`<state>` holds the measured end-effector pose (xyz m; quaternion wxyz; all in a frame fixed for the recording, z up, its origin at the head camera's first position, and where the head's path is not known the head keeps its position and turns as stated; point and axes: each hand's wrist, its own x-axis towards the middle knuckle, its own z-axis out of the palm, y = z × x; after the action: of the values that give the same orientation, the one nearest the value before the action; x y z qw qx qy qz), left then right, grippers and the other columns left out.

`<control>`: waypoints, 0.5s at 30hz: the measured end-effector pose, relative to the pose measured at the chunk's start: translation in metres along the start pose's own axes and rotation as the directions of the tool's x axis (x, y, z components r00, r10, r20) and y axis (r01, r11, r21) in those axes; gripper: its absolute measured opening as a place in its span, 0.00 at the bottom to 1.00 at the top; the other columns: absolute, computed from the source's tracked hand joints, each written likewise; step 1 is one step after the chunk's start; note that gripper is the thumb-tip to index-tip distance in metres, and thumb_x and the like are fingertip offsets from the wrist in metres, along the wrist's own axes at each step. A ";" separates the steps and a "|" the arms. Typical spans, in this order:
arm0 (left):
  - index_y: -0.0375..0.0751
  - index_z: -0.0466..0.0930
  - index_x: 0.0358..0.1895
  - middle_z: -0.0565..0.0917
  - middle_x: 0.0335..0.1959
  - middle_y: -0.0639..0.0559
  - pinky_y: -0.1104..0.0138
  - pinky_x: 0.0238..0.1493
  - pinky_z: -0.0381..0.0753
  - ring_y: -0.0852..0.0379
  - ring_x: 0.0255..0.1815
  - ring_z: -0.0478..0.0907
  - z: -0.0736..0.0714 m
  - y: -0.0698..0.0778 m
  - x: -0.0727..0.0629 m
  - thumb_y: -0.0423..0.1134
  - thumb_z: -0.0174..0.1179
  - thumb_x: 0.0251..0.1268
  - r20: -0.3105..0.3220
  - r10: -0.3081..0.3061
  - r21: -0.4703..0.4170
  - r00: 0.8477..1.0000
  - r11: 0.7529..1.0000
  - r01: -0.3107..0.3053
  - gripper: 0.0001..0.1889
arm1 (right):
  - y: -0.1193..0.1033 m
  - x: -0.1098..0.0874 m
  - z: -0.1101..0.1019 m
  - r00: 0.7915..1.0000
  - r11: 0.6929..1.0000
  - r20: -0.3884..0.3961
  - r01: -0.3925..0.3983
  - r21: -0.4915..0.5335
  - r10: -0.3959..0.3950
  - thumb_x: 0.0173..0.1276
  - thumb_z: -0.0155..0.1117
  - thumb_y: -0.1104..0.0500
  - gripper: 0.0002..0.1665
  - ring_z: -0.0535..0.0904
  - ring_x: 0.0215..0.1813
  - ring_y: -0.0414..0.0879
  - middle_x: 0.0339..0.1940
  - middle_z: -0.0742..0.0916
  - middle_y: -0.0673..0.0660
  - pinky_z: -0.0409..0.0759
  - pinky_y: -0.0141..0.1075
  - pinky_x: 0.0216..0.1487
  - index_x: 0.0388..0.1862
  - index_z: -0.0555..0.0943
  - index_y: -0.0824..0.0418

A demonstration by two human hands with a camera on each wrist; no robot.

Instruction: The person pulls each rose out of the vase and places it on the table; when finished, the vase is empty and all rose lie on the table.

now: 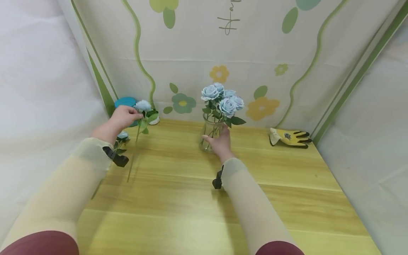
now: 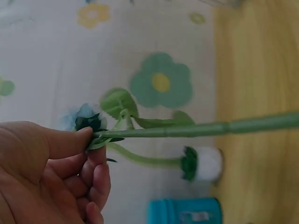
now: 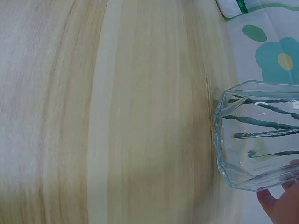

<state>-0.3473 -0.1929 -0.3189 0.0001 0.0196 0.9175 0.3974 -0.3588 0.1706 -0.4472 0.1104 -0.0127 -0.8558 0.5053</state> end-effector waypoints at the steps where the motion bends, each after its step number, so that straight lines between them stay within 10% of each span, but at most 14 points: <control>1: 0.41 0.66 0.17 0.62 0.16 0.54 0.61 0.26 0.63 0.55 0.20 0.59 0.003 -0.008 0.004 0.41 0.56 0.75 0.036 -0.013 0.021 0.999 1.000 0.012 0.23 | 0.000 0.000 0.000 1.000 1.000 -0.003 0.002 -0.003 -0.002 0.57 0.78 0.47 0.56 0.56 0.77 0.56 0.75 0.63 0.61 0.59 0.44 0.72 0.75 0.55 0.59; 7: 0.48 0.60 0.12 0.56 0.13 0.57 0.63 0.26 0.61 0.58 0.17 0.54 0.019 -0.048 0.021 0.40 0.56 0.74 0.217 -0.115 0.156 0.969 0.984 0.082 0.27 | -0.002 0.000 0.001 1.000 1.000 -0.014 0.018 -0.010 -0.019 0.58 0.78 0.49 0.55 0.56 0.76 0.56 0.75 0.63 0.63 0.58 0.45 0.73 0.75 0.55 0.59; 15: 0.37 0.74 0.26 0.77 0.34 0.42 0.54 0.46 0.73 0.46 0.38 0.73 0.034 -0.073 0.025 0.40 0.54 0.75 0.293 -0.212 0.343 0.932 0.934 0.105 0.16 | -0.003 -0.001 0.002 1.000 1.000 -0.015 0.025 -0.017 -0.025 0.58 0.78 0.49 0.54 0.56 0.76 0.57 0.74 0.63 0.64 0.59 0.45 0.73 0.74 0.56 0.59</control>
<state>-0.3742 -0.2173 -0.3945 0.1806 0.0095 0.9556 0.2326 -0.3582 0.1678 -0.4457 0.1230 -0.0068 -0.8593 0.4965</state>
